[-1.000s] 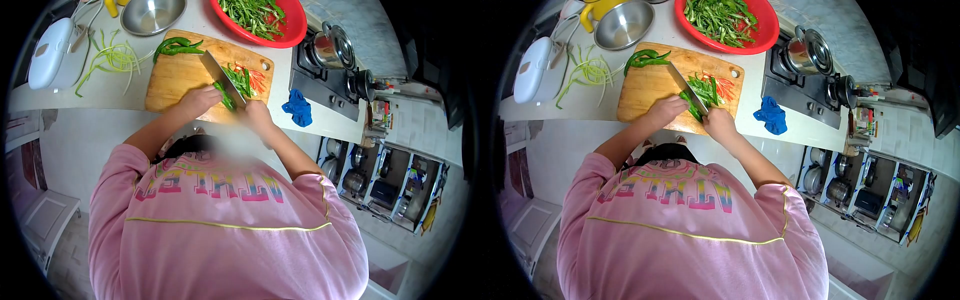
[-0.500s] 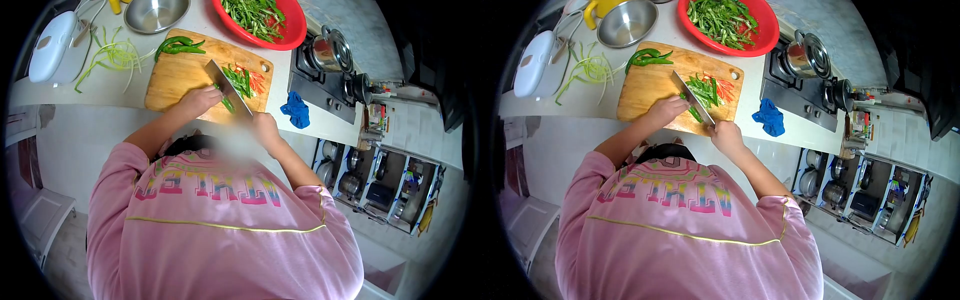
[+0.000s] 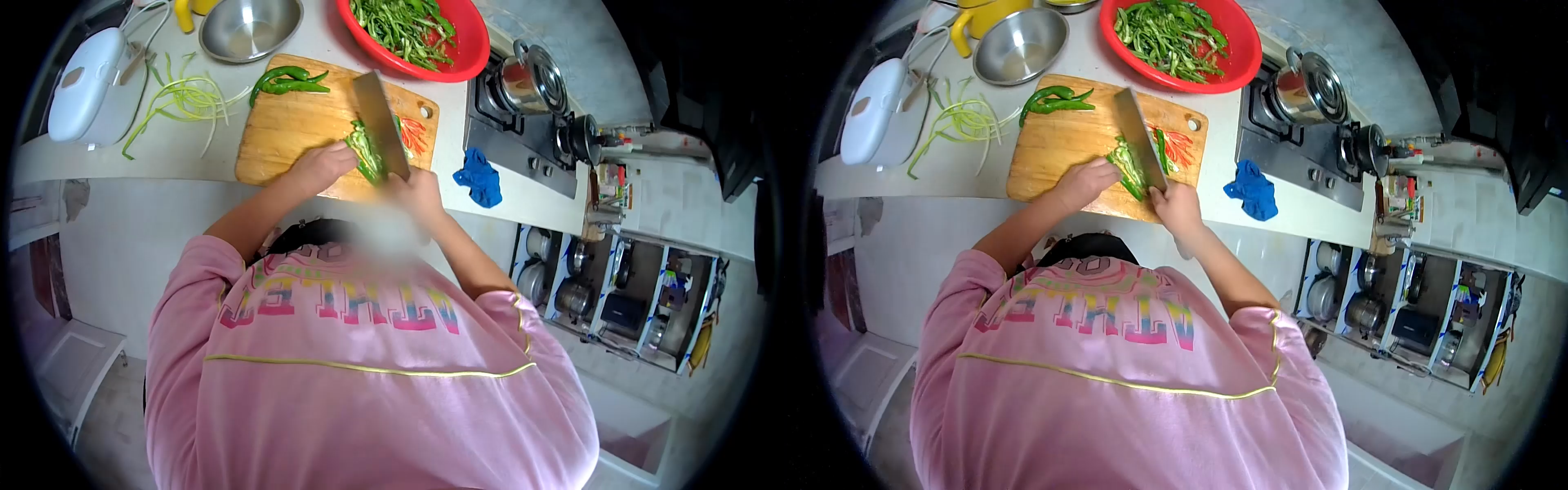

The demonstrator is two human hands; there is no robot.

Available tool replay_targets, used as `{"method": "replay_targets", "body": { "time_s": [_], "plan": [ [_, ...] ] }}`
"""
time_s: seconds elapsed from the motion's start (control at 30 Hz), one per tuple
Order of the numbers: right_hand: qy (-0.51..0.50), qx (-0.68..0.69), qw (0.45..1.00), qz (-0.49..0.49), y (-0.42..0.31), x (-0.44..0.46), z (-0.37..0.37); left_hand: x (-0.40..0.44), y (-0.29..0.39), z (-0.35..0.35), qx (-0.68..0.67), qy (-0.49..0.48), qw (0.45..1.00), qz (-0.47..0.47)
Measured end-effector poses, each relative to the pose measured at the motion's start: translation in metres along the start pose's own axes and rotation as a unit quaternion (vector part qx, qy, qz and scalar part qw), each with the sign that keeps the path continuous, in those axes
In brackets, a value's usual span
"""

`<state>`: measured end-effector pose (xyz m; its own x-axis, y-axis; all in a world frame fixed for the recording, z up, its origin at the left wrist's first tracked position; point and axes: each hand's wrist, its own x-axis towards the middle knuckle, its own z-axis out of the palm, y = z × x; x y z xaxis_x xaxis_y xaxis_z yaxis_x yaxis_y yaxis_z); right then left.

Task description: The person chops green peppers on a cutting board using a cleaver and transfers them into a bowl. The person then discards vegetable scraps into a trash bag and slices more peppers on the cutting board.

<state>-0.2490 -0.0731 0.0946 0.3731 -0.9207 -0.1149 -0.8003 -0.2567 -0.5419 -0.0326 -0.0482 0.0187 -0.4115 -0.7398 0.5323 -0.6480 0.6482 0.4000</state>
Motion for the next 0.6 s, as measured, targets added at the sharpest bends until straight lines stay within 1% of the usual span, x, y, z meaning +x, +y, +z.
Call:
{"method": "replay_targets", "body": {
  "time_s": [0.1, 0.13, 0.23, 0.33, 0.53, 0.6],
  "plan": [
    [-0.015, 0.015, 1.0, 0.02, -0.01, -0.01, -0.022, -0.003, -0.002, 0.003, -0.001, -0.003, 1.0, -0.001],
    [0.014, -0.026, 0.999, -0.043, -0.008, -0.012, -0.025, -0.004, -0.002, 0.003, 0.004, -0.008, 1.0, -0.004],
    [-0.12, -0.143, 0.982, 0.007, -0.016, -0.013, -0.034, -0.002, -0.003, 0.006, 0.013, -0.014, 1.0, 0.005],
    [-0.148, -0.174, 0.974, 0.004, -0.01, -0.013, -0.028, -0.003, -0.002, 0.003, 0.017, -0.006, 1.0, 0.009],
    [-0.174, -0.151, 0.973, 0.012, -0.009, -0.007, -0.023, 0.0, 0.0, 0.002, 0.008, 0.005, 1.0, 0.012],
    [-0.211, -0.142, 0.966, 0.054, -0.017, 0.0, -0.027, 0.0, -0.001, 0.0, -0.007, 0.013, 1.0, 0.011]
  ]
}}
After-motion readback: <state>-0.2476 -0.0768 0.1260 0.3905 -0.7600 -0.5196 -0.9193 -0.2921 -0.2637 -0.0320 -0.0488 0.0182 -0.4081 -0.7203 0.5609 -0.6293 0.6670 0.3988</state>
